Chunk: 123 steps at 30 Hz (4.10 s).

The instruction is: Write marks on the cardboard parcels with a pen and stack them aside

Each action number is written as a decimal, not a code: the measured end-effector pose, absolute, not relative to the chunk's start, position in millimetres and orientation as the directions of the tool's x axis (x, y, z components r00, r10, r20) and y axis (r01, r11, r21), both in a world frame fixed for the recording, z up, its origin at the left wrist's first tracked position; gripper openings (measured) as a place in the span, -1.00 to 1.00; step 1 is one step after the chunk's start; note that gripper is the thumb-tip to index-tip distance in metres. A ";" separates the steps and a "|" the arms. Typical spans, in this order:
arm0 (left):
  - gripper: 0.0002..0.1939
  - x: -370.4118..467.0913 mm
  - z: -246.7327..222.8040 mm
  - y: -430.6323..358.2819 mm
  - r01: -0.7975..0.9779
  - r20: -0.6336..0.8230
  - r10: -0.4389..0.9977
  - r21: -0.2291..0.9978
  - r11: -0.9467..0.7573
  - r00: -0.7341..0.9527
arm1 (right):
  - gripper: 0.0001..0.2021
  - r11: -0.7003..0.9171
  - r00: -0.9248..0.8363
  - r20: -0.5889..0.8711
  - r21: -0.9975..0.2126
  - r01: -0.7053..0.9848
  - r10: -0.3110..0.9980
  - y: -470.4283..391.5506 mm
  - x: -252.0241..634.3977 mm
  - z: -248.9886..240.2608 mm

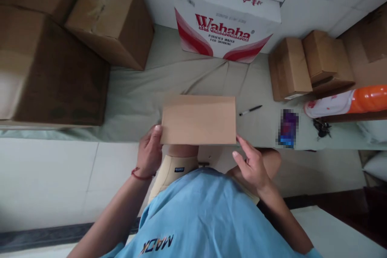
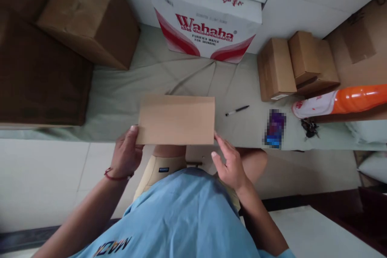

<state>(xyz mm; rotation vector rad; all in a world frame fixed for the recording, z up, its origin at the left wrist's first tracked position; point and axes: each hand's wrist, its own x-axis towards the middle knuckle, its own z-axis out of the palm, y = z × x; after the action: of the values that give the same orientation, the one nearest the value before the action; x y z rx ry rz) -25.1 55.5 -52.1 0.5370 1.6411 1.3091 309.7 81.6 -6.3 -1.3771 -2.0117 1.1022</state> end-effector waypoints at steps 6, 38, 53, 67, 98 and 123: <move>-0.68 -27.0 -50.7 55.8 -0.487 -0.539 0.660 0.825 0.286 -0.524 | -0.18 0.662 -0.675 0.283 -0.631 0.404 0.681 92.2 278.6 31.7; -0.61 8.1 14.3 54.1 -0.458 -0.673 0.701 0.714 0.530 -0.238 | -0.51 0.721 -0.501 0.522 -0.559 0.410 0.690 163.9 274.6 99.1; -0.68 -2.7 46.5 48.7 -0.239 -0.397 0.848 0.914 0.328 -0.351 | -0.73 0.142 0.028 0.153 -0.962 0.233 0.988 157.7 292.5 41.8; -0.55 -5.4 -2.5 101.9 -0.217 -0.258 0.905 0.957 0.192 -0.338 | -0.66 -0.151 0.121 -0.150 -0.988 0.005 0.981 171.5 307.7 -22.0; -0.36 39.3 16.3 56.9 0.155 0.372 0.927 0.920 -0.359 -0.059 | -0.68 -0.226 0.173 -0.307 -0.899 -0.376 0.936 117.2 329.0 -44.4; -0.44 -6.3 29.1 50.8 0.191 0.393 0.910 0.891 -0.412 0.134 | -0.45 -0.414 0.002 -0.442 -0.842 -0.347 0.897 75.0 322.1 -12.6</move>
<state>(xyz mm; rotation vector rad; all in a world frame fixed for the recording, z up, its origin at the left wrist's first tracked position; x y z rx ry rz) -6.3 50.8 29.1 1.7245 1.0695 1.3267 322.1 75.0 -12.6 -1.2860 -0.6393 1.6048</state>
